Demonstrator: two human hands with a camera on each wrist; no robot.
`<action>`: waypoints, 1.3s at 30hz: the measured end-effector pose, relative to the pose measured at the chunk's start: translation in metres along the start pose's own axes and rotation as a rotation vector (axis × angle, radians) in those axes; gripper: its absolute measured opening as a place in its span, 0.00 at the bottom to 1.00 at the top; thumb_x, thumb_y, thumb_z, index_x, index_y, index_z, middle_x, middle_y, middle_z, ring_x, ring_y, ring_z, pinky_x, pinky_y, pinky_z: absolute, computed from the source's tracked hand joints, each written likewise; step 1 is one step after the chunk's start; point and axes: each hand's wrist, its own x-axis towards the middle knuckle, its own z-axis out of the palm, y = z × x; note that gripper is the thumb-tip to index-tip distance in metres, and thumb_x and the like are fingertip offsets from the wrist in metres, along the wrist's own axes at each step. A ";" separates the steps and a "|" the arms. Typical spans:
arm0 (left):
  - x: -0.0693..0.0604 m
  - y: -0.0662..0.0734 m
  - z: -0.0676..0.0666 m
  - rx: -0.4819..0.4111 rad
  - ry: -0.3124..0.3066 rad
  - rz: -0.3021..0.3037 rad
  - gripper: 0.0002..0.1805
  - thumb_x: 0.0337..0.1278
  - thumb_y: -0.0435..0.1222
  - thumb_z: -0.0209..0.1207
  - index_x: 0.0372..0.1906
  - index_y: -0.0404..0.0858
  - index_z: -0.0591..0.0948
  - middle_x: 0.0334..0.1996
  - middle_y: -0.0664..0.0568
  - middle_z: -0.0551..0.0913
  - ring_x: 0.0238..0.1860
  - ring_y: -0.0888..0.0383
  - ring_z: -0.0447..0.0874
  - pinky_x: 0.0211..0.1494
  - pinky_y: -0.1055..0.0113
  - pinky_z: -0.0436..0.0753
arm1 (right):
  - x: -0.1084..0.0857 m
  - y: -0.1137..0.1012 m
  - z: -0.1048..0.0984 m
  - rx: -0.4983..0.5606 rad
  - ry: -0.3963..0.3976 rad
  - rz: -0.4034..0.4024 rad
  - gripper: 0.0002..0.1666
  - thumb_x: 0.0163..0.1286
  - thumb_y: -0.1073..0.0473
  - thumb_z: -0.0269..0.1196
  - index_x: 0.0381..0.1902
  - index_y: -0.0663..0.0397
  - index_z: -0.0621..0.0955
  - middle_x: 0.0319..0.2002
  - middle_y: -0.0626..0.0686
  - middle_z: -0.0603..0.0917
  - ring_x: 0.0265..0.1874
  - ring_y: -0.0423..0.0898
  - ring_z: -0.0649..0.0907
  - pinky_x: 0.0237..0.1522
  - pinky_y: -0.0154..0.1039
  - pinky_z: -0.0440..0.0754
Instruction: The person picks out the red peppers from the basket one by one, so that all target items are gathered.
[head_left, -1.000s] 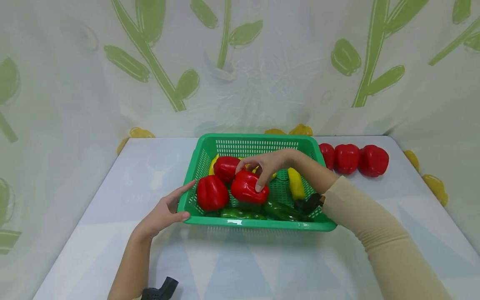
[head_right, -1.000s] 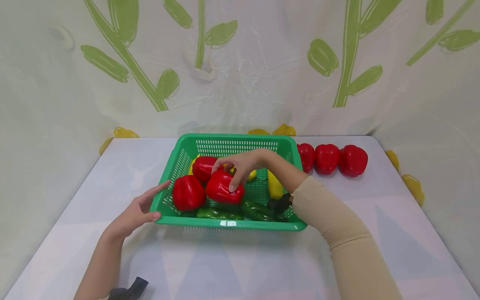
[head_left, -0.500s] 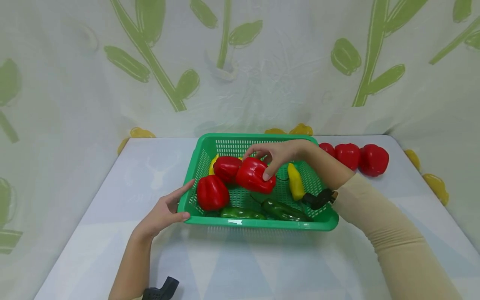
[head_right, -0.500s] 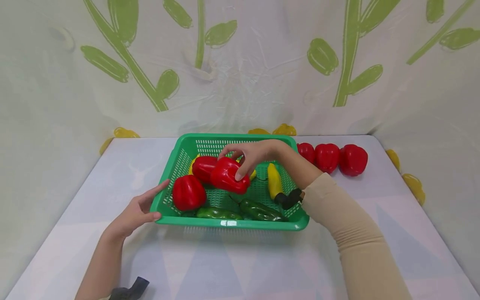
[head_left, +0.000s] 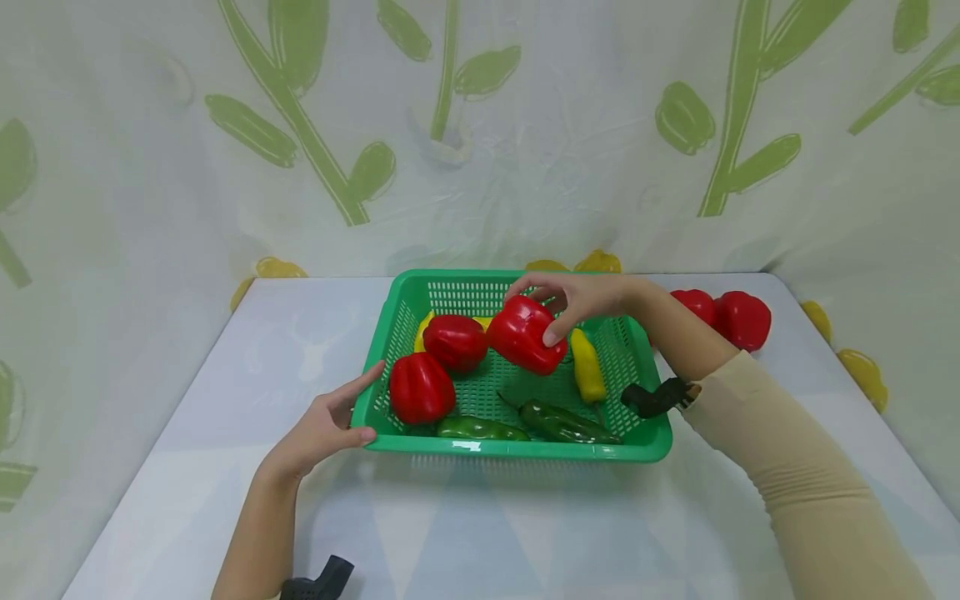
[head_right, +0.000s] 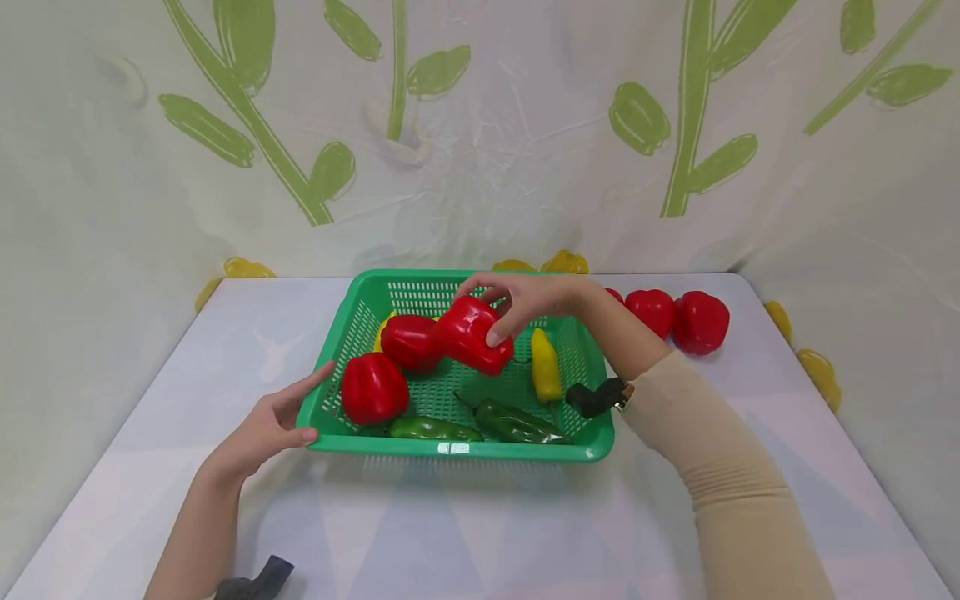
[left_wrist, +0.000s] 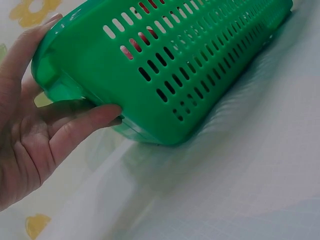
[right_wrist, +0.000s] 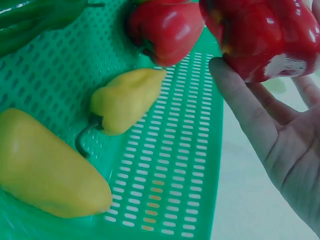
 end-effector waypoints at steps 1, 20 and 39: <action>0.000 0.000 0.000 -0.002 0.001 0.000 0.43 0.54 0.29 0.61 0.73 0.37 0.54 0.73 0.36 0.51 0.57 0.70 0.70 0.48 0.67 0.82 | -0.002 0.000 -0.001 -0.002 0.012 -0.003 0.43 0.52 0.64 0.70 0.63 0.49 0.62 0.61 0.57 0.69 0.61 0.57 0.68 0.48 0.52 0.81; 0.000 -0.002 0.000 -0.004 0.008 0.016 0.42 0.54 0.29 0.61 0.73 0.37 0.55 0.72 0.36 0.52 0.59 0.70 0.68 0.48 0.67 0.81 | -0.052 0.010 -0.013 0.037 0.152 -0.120 0.39 0.55 0.67 0.65 0.62 0.43 0.64 0.59 0.57 0.71 0.57 0.58 0.72 0.48 0.54 0.81; 0.000 -0.002 0.000 0.004 0.016 0.007 0.42 0.54 0.29 0.61 0.73 0.37 0.55 0.73 0.37 0.52 0.59 0.71 0.67 0.48 0.67 0.82 | -0.103 0.026 -0.017 0.001 0.268 -0.190 0.40 0.57 0.71 0.62 0.64 0.41 0.61 0.57 0.50 0.74 0.53 0.49 0.76 0.44 0.50 0.83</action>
